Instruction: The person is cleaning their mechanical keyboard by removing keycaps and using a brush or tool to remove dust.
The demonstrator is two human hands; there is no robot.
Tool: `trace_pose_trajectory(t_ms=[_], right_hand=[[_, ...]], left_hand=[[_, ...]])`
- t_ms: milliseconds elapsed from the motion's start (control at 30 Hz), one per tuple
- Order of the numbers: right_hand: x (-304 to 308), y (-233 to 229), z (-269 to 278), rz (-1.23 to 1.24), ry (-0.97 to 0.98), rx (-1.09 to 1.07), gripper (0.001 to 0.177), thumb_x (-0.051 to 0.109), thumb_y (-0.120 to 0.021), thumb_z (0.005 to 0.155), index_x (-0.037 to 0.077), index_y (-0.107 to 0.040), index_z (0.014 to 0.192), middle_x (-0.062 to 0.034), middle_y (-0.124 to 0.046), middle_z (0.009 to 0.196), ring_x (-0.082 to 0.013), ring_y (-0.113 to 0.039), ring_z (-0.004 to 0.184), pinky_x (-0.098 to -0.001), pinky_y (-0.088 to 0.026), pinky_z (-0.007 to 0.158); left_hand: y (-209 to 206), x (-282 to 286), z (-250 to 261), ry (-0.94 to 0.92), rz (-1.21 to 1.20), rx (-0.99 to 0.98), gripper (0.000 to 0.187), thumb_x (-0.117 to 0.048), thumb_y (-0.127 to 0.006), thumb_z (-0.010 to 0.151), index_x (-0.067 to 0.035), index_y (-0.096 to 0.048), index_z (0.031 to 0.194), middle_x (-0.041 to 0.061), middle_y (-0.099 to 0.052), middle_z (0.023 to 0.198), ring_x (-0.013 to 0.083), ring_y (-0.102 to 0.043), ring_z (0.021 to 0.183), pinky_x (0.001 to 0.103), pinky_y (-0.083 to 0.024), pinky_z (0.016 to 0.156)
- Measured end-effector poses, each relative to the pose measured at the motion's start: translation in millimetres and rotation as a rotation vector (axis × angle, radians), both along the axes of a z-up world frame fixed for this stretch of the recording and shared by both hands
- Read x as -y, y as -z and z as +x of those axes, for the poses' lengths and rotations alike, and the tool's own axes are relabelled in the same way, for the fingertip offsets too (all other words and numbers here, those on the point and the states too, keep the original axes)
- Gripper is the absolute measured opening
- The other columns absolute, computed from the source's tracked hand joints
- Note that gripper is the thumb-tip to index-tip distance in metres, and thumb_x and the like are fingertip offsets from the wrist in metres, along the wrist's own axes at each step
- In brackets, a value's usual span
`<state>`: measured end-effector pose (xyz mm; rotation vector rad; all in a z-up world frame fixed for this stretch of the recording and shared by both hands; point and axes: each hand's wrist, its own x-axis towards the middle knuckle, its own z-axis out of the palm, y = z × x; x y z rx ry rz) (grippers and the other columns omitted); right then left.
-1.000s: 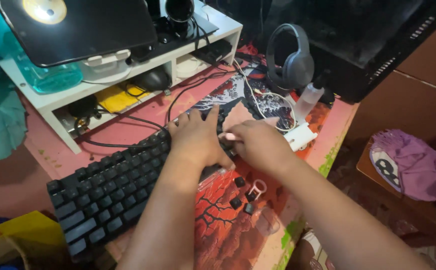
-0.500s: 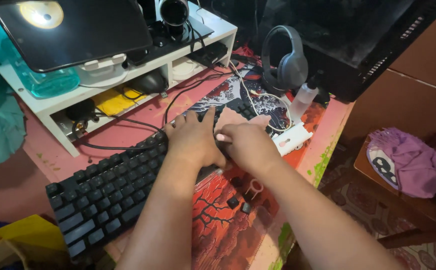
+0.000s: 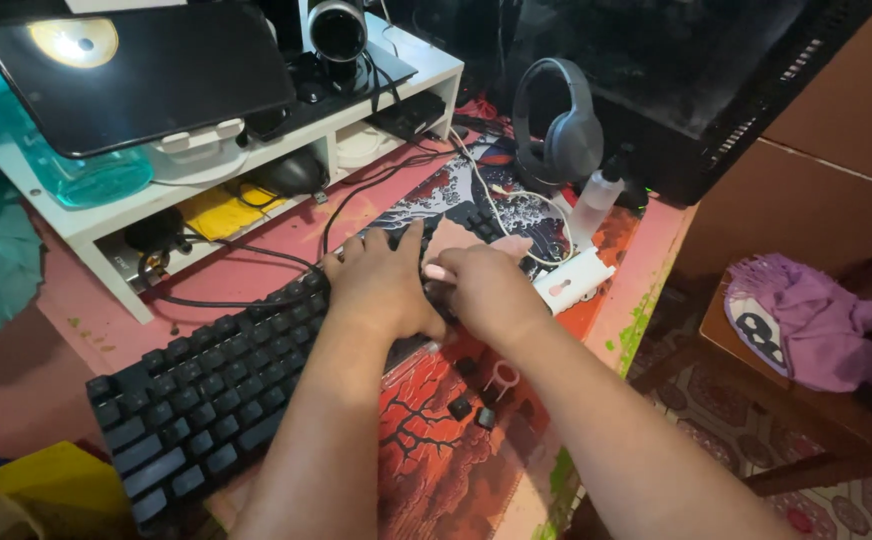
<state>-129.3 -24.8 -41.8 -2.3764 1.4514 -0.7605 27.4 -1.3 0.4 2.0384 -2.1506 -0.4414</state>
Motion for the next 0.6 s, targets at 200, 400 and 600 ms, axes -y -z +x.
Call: trace_pose_trajectory(t_ms=[200,400,600], right_hand=[[16,16,-11,-0.131,-0.13,-0.005,0.028,0.007,-0.073,0.074,0.003,-0.073,0.101,-0.0204,-0.071,0.092,-0.0386,-0.067,0.09,-0.0454,-0.053,0.079],[20,24,-19,-0.045,-0.123,-0.118,0.014,0.012,-0.07,0.087,0.005,-0.075,0.098,-0.0185,-0.072,0.092,-0.0374,-0.067,0.094,-0.0465,-0.052,0.082],[-6,-4,5,0.065,0.063,-0.083,0.033,0.011,-0.07,0.078,0.014,-0.076,0.11,-0.0197,-0.066,0.101,-0.0394,-0.066,0.093,-0.0441,-0.053,0.084]], left_hand=[[0,2,1,0.006,0.002,0.01,0.135,-0.046,-0.1,0.047,-0.029,-0.027,0.159,0.019,-0.038,0.153,0.0434,-0.035,0.142,0.061,-0.028,0.114],[1,1,0,0.009,-0.01,-0.006,0.135,-0.048,-0.099,0.047,-0.029,-0.027,0.159,0.018,-0.039,0.153,0.0424,-0.036,0.142,0.061,-0.029,0.115],[5,5,0,0.014,0.001,0.021,0.133,-0.044,-0.099,0.049,-0.029,-0.026,0.159,0.019,-0.038,0.153,0.0423,-0.035,0.143,0.064,-0.028,0.114]])
